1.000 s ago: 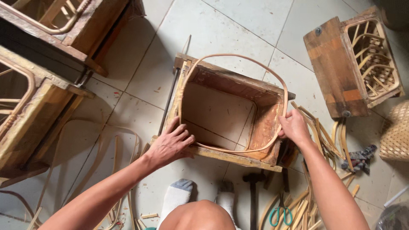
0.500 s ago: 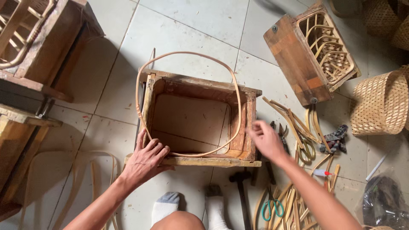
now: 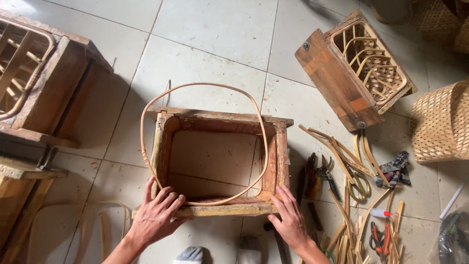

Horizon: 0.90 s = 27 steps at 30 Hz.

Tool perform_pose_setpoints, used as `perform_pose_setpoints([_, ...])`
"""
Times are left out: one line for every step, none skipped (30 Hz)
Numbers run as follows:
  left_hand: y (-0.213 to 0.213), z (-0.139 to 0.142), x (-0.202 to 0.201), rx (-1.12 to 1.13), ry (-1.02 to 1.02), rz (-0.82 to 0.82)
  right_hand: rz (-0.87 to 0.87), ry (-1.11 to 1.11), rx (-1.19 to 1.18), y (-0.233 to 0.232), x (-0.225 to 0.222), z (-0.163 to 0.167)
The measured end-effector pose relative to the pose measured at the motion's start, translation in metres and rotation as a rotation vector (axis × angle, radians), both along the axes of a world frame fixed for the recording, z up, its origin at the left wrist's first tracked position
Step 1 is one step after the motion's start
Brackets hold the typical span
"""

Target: The person sits on the floor assembling a woven bamboo basket in a wooden frame. They bend a bamboo rim strip around the basket, hammer the frame, apply glue from a squeeze bottle to the rim, press strips into place, and trim excess material with a knife.

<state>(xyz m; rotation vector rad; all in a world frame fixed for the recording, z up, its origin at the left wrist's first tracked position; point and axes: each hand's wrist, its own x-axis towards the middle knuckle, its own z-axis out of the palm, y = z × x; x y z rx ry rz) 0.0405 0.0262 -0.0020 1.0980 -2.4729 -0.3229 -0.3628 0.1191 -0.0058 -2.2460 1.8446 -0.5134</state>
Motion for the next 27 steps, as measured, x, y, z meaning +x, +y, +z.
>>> perform_pose_setpoints([-0.002,-0.001,-0.001,-0.011,0.009,0.004,0.011,-0.006,-0.030,-0.001,-0.002,-0.001])
perform_pose_setpoints([-0.005,-0.001,-0.002,-0.017,0.006,0.009,0.021,-0.012,-0.057,-0.002,-0.004,-0.002])
perform_pose_setpoints([-0.008,-0.001,-0.003,-0.018,0.001,0.014,0.023,-0.011,-0.074,-0.006,-0.006,-0.003])
perform_pose_setpoints([-0.013,0.000,-0.005,-0.018,-0.004,0.019,0.025,-0.011,-0.090,-0.013,-0.008,-0.005])
perform_pose_setpoints([-0.020,0.000,-0.007,-0.023,-0.001,0.028,0.028,-0.012,-0.104,-0.022,-0.011,-0.007])
perform_pose_setpoints([-0.030,0.000,-0.011,-0.028,0.001,0.039,0.017,-0.010,-0.121,-0.034,-0.014,-0.009])
perform_pose_setpoints([-0.041,0.000,-0.015,-0.033,0.003,0.050,0.008,-0.009,-0.137,-0.049,-0.017,-0.012])
perform_pose_setpoints([-0.054,0.000,-0.018,-0.041,-0.002,0.062,-0.004,-0.008,-0.154,-0.066,-0.021,-0.014])
perform_pose_setpoints([-0.069,0.000,-0.022,-0.048,-0.006,0.072,-0.004,0.009,-0.186,-0.084,-0.025,-0.018])
perform_pose_setpoints([-0.087,0.000,-0.027,-0.054,-0.010,0.082,-0.004,0.026,-0.218,-0.106,-0.030,-0.021])
perform_pose_setpoints([-0.106,-0.002,-0.033,-0.087,-0.015,0.085,-0.026,0.048,-0.251,-0.130,-0.034,-0.024])
perform_pose_setpoints([-0.126,-0.004,-0.039,-0.119,-0.022,0.089,-0.046,0.069,-0.283,-0.155,-0.039,-0.027])
perform_pose_setpoints([-0.148,-0.007,-0.045,-0.154,-0.028,0.094,-0.103,0.075,-0.297,-0.181,-0.043,-0.030])
perform_pose_setpoints([-0.174,-0.010,-0.054,-0.150,-0.034,0.104,-0.161,0.081,-0.312,-0.207,-0.047,-0.032])
perform_pose_setpoints([-0.199,-0.014,-0.062,-0.144,-0.040,0.114,-0.212,0.047,-0.345,-0.231,-0.049,-0.035])
perform_pose_setpoints([-0.223,-0.017,-0.069,-0.184,-0.054,0.123,-0.264,0.014,-0.379,-0.253,-0.050,-0.039])
perform_pose_setpoints([-0.248,-0.020,-0.075,-0.226,-0.066,0.132,-0.317,-0.016,-0.414,-0.269,-0.046,-0.044])
perform_pose_setpoints([-0.276,-0.022,-0.082,-0.232,-0.093,0.142,-0.346,-0.108,-0.420,-0.279,-0.038,-0.052])
perform_pose_setpoints([-0.302,-0.024,-0.089,-0.238,-0.119,0.154,-0.376,-0.198,-0.424,-0.286,-0.028,-0.062])
perform_pose_setpoints([-0.327,-0.025,-0.097,-0.250,-0.109,0.189,-0.402,-0.286,-0.430,-0.293,-0.017,-0.074])
perform_pose_setpoints([-0.352,-0.025,-0.105,-0.263,-0.097,0.226,-0.385,-0.294,-0.395,-0.293,-0.004,-0.087])
perform_pose_setpoints([-0.375,-0.025,-0.115,-0.217,-0.059,0.274,-0.366,-0.302,-0.360,-0.286,0.010,-0.101])
perform_pose_setpoints([-0.399,-0.023,-0.126,-0.175,-0.021,0.320,-0.359,-0.284,-0.288,-0.282,0.023,-0.116])
perform_pose_setpoints([-0.421,-0.021,-0.138,-0.187,-0.023,0.350,-0.353,-0.266,-0.215,-0.276,0.031,-0.128])
perform_pose_setpoints([-0.441,-0.018,-0.151,-0.195,-0.027,0.383,-0.295,-0.175,-0.243,-0.268,0.035,-0.137])
perform_pose_setpoints([-0.459,-0.013,-0.160,-0.203,-0.031,0.420,-0.231,-0.086,-0.271,-0.263,0.036,-0.145])
perform_pose_setpoints([-0.478,-0.007,-0.170,-0.159,-0.035,0.401,-0.234,-0.110,-0.265,-0.261,0.036,-0.152])
